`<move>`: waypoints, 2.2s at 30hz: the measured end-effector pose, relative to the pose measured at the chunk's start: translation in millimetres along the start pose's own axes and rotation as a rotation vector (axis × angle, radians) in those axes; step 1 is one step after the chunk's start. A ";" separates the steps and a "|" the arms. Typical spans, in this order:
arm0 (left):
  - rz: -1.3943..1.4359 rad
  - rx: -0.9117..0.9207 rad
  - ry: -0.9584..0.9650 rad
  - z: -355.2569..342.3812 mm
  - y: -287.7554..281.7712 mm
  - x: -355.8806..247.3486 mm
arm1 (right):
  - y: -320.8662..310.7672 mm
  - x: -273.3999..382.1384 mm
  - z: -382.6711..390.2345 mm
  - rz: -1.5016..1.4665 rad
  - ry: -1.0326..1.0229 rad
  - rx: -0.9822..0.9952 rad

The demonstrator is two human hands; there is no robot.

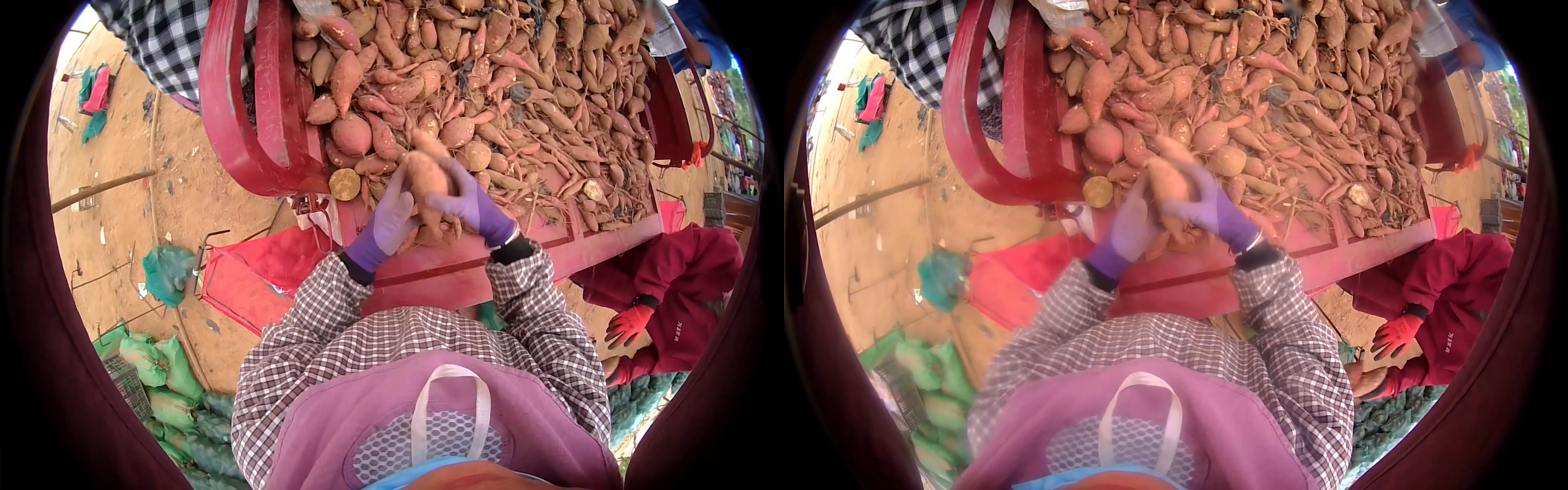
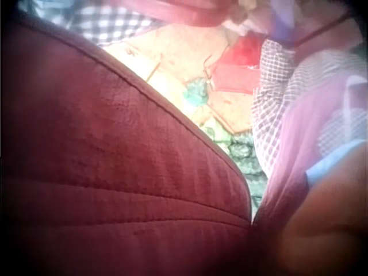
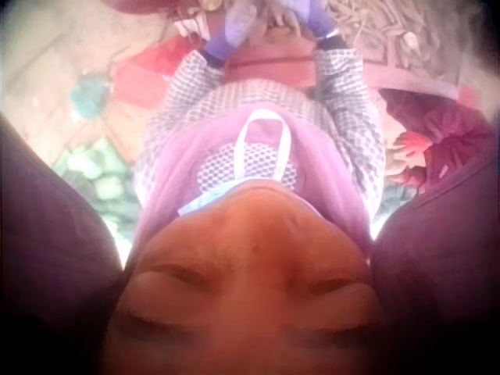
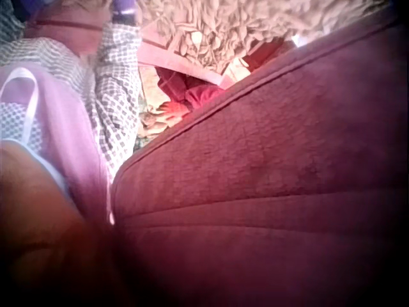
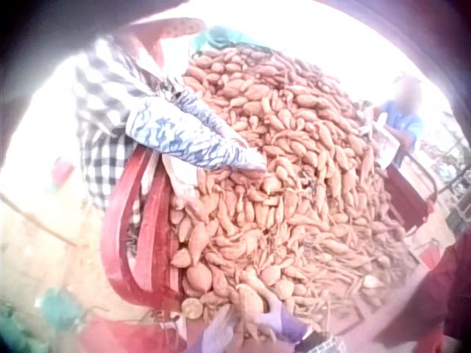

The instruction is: The person sorts sweet potatoes from a large red bin, picking them by hand and placing them into a green mesh bag. The person then weighs the bag on a hanging scale and returns to the bin to continue sorting.

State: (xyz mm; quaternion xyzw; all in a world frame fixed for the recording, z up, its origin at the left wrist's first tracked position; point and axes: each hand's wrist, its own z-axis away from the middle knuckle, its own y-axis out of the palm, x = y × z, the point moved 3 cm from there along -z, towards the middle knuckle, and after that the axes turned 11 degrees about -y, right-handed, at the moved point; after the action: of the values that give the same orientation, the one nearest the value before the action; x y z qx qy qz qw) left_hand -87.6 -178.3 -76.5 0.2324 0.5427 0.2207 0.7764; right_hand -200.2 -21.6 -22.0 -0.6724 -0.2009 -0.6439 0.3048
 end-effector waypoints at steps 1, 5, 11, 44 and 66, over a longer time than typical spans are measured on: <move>0.217 0.124 -0.111 -13.7 4.3 3.2 | 7.8 18.0 13.9 -0.009 -0.100 0.122; 0.979 0.359 -0.317 -25.2 -14.7 37.0 | -13.9 17.9 19.6 -0.175 0.050 0.045; 0.607 0.201 -0.129 -6.7 -26.4 14.4 | -34.9 -54.1 -65.2 1.256 -0.053 -0.194; 0.230 -0.070 -0.198 59.5 23.6 11.8 | 7.2 27.5 54.7 0.068 -0.277 0.011; -1.142 -0.765 0.457 -86.9 -28.6 -87.5 | -55.6 -57.1 -197.8 1.532 -0.066 0.059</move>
State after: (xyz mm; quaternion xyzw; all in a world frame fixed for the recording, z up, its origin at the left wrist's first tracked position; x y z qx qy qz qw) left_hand -194.6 -242.6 -55.2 -0.4271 0.6130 -0.0018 0.6646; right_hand -389.3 -106.1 -73.1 -0.6342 0.2950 -0.2269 0.6777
